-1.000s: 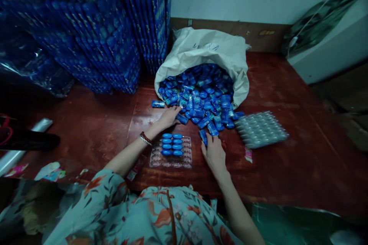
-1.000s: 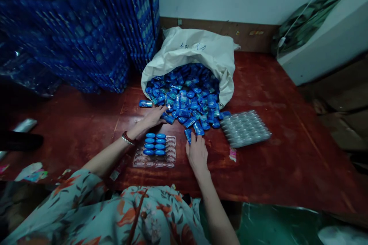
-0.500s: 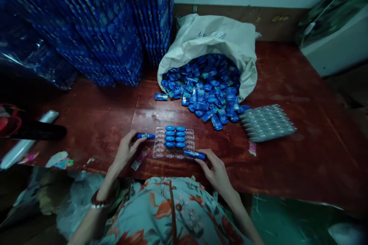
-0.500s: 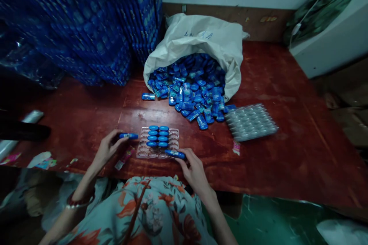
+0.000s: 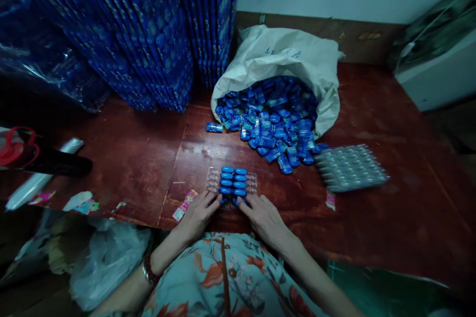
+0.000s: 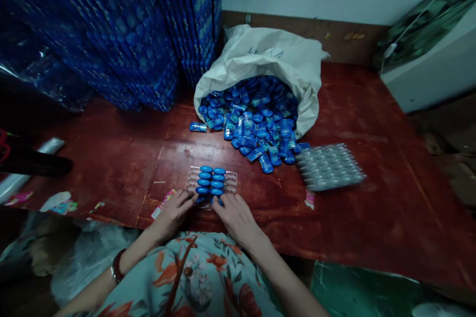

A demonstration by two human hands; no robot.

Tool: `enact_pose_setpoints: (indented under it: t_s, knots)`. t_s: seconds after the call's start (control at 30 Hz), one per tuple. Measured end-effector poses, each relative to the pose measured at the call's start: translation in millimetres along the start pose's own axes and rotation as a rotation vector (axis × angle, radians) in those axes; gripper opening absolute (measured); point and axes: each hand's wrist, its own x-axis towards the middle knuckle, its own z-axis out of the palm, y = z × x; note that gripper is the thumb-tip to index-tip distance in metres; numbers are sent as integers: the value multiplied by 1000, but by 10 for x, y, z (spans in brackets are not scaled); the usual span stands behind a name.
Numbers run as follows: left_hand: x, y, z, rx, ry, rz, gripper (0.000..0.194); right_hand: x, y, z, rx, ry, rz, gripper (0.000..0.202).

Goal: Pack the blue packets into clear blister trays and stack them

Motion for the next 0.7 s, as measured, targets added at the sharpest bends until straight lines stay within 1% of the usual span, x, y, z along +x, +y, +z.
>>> enact_pose_setpoints:
  t_s: [0.1, 0.17, 0.23, 0.33, 0.43, 0.53, 0.6, 0.63, 0.7]
  knots:
    - [102, 27, -75, 82, -142, 127, 27, 112, -14, -14, -1, -23, -82, 27]
    - [173, 49, -100, 123, -214, 174, 24, 141, -6, 23, 22, -19, -84, 28]
    - [218, 63, -98, 160, -248, 213, 22, 120, 5, 88, 46, 1, -47, 32]
    - [215, 56, -70, 192, -226, 253, 21, 33, 5, 189, 54, 71, 25, 38]
    - [156, -4, -60, 185, -123, 284, 27, -63, -9, 254, 50, 140, 59, 41]
    - [159, -161, -81, 138, 70, 264, 33, -144, 0, 305, 107, 224, 100, 41]
    - [281, -348, -108, 75, 207, 151, 32, -182, 44, 351, 188, 328, 180, 39]
    - [388, -467, -122, 37, 268, 63, 30, -194, 84, 375, 230, 390, 241, 37]
    - [678, -736, -143, -33, 353, -143, 28, -205, 206, 409, 294, 499, 407, 31]
